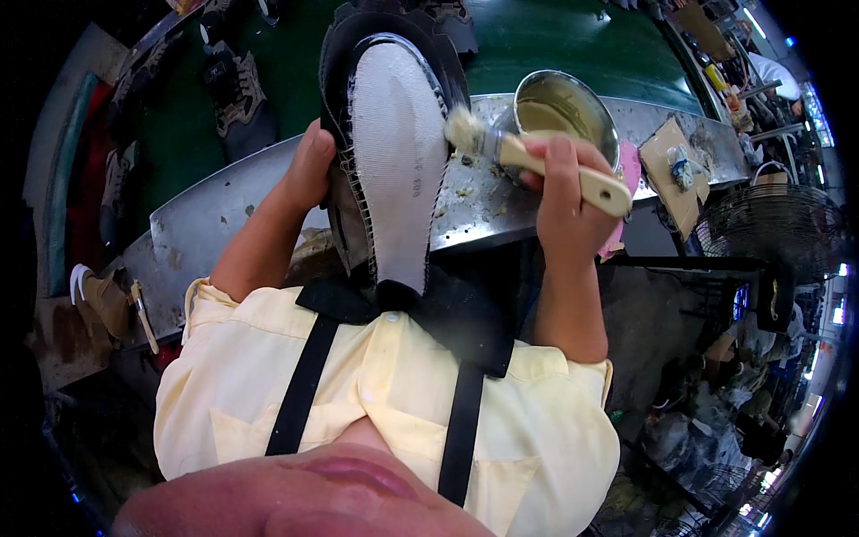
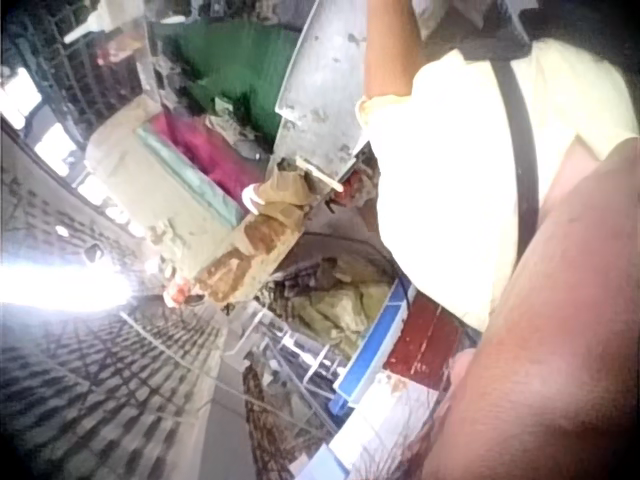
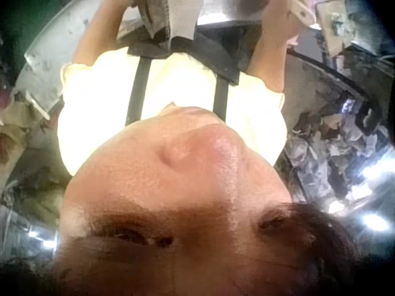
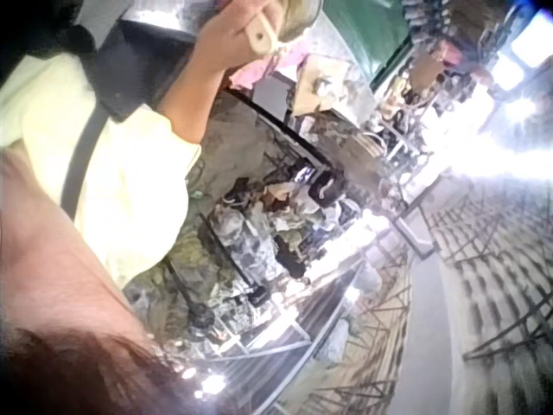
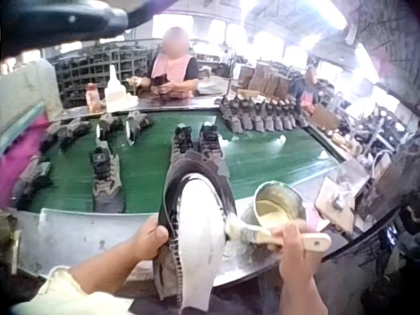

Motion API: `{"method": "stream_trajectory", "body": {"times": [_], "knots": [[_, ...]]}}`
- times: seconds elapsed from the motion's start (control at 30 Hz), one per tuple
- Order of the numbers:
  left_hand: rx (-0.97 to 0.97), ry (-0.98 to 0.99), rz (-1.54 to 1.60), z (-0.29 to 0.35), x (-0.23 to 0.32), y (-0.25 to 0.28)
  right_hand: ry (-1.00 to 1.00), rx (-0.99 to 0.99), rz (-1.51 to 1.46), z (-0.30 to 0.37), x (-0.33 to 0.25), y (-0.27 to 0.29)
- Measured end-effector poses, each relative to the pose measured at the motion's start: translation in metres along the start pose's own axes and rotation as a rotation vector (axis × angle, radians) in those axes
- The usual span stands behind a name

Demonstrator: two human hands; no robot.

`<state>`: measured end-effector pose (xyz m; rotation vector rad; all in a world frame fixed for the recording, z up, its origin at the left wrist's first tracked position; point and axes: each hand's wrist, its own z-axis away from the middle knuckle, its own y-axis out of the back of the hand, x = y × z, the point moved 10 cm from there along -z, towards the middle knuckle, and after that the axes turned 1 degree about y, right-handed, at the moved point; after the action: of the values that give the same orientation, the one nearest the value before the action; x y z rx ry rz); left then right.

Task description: The person applies glue to the bottom and edges of shoe uppers using a brush and a container of adhesive, then places them onto a conveyor belt.

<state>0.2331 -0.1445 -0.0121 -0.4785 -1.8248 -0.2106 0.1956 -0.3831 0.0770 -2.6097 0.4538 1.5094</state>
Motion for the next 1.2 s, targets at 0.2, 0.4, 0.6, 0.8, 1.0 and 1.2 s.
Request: {"method": "stream_trajectory", "body": {"times": [0.2,0.4,0.6,0.8,1.0,1.2], "knots": [[-0.075,0.045,0.013,-0.004,-0.004,-0.016,0.159,0.043,0.038,-0.021,-0.017,-0.001],[-0.136,0.045,0.031,-0.012,0.005,-0.036,0.454,0.009,-0.059,-0.066,-0.036,-0.039],[-0.127,0.043,0.018,-0.007,0.008,-0.033,0.429,-0.033,-0.341,-0.065,-0.035,-0.049],[-0.121,0.031,0.044,-0.010,0.006,-0.033,0.133,0.059,-0.146,-0.062,-0.006,-0.024],[-0.099,-0.017,0.066,-0.009,0.005,-0.029,0.003,0.180,0.047,-0.052,-0.025,0.017],[-0.114,-0.009,0.073,-0.004,0.003,-0.022,-0.082,0.114,0.209,-0.043,-0.023,0.017]]}}
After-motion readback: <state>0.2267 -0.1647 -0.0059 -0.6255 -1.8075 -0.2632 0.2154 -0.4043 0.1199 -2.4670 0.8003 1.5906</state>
